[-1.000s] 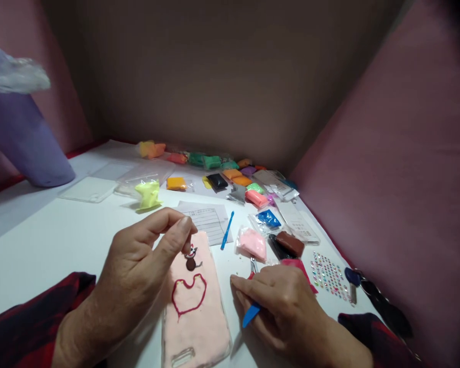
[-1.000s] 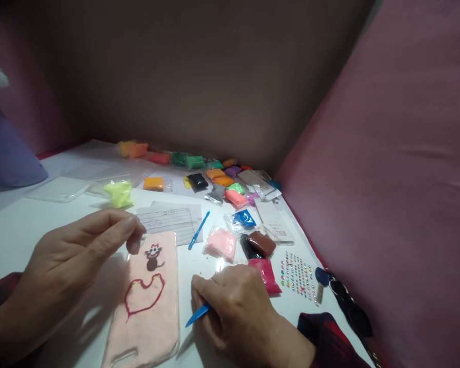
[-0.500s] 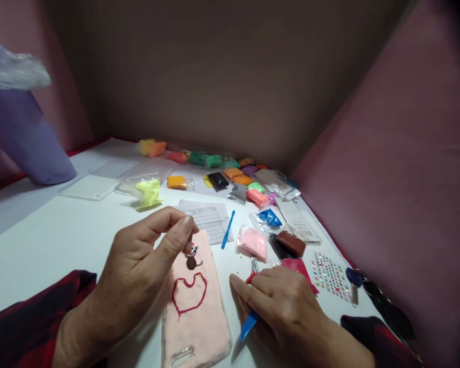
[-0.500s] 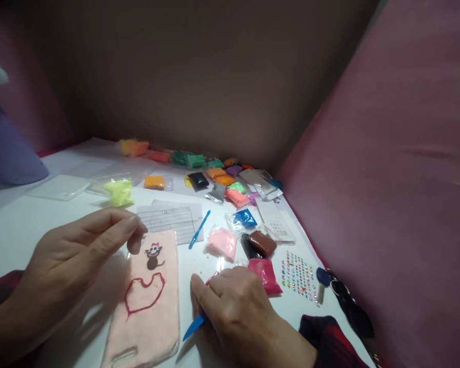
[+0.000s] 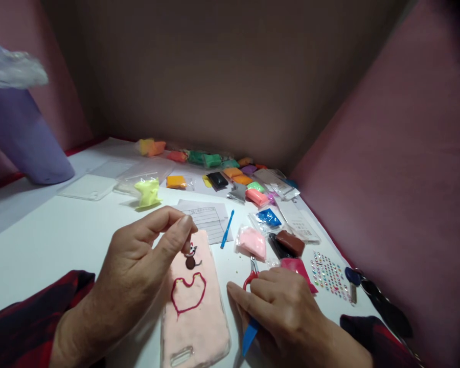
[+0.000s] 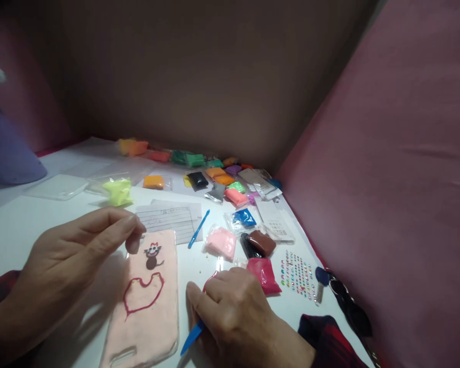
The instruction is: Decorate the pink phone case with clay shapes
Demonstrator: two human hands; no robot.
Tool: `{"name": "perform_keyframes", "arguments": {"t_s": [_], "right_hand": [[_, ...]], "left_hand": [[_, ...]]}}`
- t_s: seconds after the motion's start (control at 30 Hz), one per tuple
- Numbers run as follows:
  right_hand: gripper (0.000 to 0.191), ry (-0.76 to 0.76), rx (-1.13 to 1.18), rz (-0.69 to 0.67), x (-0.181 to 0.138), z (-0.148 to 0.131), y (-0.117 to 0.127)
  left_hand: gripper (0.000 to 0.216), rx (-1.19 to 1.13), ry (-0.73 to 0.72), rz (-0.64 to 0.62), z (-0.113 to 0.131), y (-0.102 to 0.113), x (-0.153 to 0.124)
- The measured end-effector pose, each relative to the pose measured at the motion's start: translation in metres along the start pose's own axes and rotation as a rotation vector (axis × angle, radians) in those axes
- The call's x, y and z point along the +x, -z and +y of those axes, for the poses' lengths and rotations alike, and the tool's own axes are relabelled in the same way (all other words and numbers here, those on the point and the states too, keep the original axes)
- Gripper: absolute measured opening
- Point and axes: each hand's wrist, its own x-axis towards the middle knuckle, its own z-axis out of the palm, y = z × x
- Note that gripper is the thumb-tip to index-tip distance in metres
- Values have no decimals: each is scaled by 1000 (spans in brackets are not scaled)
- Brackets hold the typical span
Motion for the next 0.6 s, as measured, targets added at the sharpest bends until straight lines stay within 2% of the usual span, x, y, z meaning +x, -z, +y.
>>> {"name": "perform_keyframes", "arguments": {"t_s": [0.4,0.6], "right_hand": [[23,-4,-12,16,0,0,-1],[23,-50,53,95,-2,3,-1]], "left_hand": [[29,14,7,-5,0,0,0],[29,15,17,-9,-1,1,-1]]}}
